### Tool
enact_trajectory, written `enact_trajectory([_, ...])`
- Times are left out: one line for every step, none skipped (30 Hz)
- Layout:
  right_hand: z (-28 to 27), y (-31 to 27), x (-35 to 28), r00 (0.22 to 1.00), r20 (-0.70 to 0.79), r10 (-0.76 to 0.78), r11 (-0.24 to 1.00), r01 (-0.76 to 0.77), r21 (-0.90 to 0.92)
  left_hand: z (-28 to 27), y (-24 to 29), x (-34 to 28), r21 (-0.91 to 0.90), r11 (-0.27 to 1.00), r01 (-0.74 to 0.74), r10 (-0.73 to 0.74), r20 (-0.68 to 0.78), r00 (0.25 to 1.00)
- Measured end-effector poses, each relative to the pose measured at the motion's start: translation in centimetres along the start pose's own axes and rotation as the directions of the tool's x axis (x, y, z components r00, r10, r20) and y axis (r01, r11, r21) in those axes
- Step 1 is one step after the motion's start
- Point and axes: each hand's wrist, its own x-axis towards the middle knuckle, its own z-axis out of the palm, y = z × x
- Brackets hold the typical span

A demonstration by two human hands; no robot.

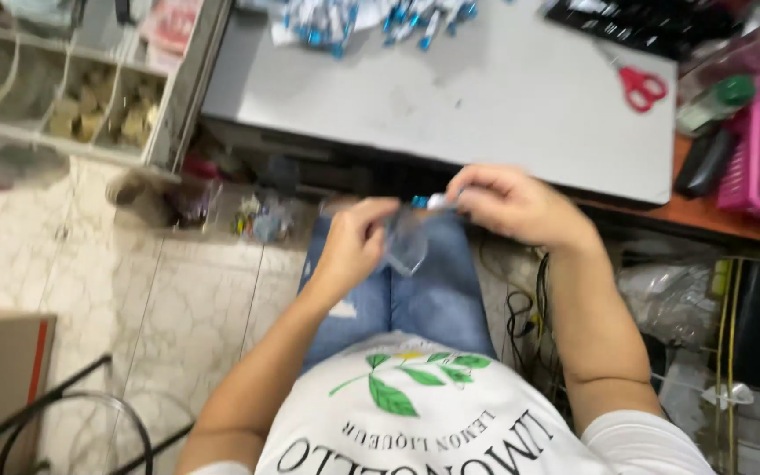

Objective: Bagging small blue-wrapped candies into a clear plastic bag at a checkout counter

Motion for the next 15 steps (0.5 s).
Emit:
enact_trajectory([1.8, -1.4, -0.3, 0.99, 0.097, -0.103, 0.969, 0.122, -0.217, 0.1, 0.4, -0.1, -0.028, 1.0, -0.009, 0.009, 0.012, 1.0])
enact_trajectory([3.3, -3.0, -0.5, 0.96, 0.205, -0.192, 0.871, 0.263, -0.415, 0.2, 0.9, 0.5, -0.056, 0.998, -0.035, 0.036, 0.025, 0.999])
enact_trajectory([4.2, -2.7, -0.5, 0.96, 0.206, -0.19, 0.872, 0.261, -0.413, 0.2, 1.4, 0.2, -0.055, 0.998, -0.031, 0.033, 0.025, 0.999])
enact_trajectory([4.9, -2.6, -0.4, 0.964, 0.224, -0.14, 0.778, 0.247, -0.578, 0.2, 2.0, 0.3, -0.069, 0.997, -0.028, 0.03, 0.028, 0.999])
enact_trajectory([5.6, -2.6, -0.4, 0.969, 0.232, -0.086, 0.653, 0.23, -0.721, 0.1, 2.7, 0.4, -0.082, 0.996, -0.025, 0.027, 0.03, 0.999])
enact_trajectory([5.8, -2.2, -0.2, 0.97, 0.228, -0.09, 0.651, 0.23, -0.724, -0.3, 3.7, 0.5, -0.081, 0.996, -0.032, 0.034, 0.03, 0.999])
enact_trajectory([6.1, -1.9, 0.0, 0.974, 0.199, -0.105, 0.622, 0.221, -0.751, -0.7, 4.7, 0.6, -0.099, 0.994, -0.041, 0.045, 0.037, 0.998])
enact_trajectory([6.4, -1.5, 0.2, 0.977, 0.177, -0.12, 0.592, 0.214, -0.777, -1.2, 5.7, 0.6, -0.118, 0.992, -0.047, 0.052, 0.04, 0.998])
enact_trajectory([6.3, -0.7, 0.4, 0.976, 0.179, -0.123, 0.589, 0.217, -0.778, -1.0, 5.3, 0.7, -0.117, 0.992, -0.05, 0.055, 0.036, 0.998])
enact_trajectory([6.3, 0.2, 0.6, 0.964, 0.193, -0.183, 0.583, 0.265, -0.768, -0.9, 4.8, 0.8, -0.136, 0.99, -0.027, 0.032, 0.04, 0.999])
enact_trajectory([6.2, 1.1, 0.8, 0.948, 0.207, -0.242, 0.573, 0.312, -0.758, -0.7, 4.4, 0.9, -0.155, 0.988, -0.003, 0.01, 0.044, 0.999])
enact_trajectory([6.4, 1.0, 0.8, 0.948, 0.207, -0.242, 0.571, 0.312, -0.759, -0.7, 4.1, 0.8, -0.156, 0.988, -0.006, 0.012, 0.043, 0.999])
enact_trajectory([6.5, 0.8, 0.7, 0.94, 0.22, -0.261, 0.574, 0.334, -0.748, -0.6, 3.9, 0.8, -0.187, 0.982, 0.002, 0.008, 0.054, 0.998])
enact_trajectory([6.4, 0.5, 0.7, 0.932, 0.227, -0.283, 0.572, 0.354, -0.74, -0.6, 3.7, 1.2, -0.219, 0.976, 0.003, 0.012, 0.067, 0.998])
enact_trajectory([6.1, -1.0, 0.6, 0.932, 0.222, -0.287, 0.566, 0.352, -0.745, -0.6, 4.1, 0.7, -0.221, 0.975, -0.007, 0.023, 0.068, 0.997])
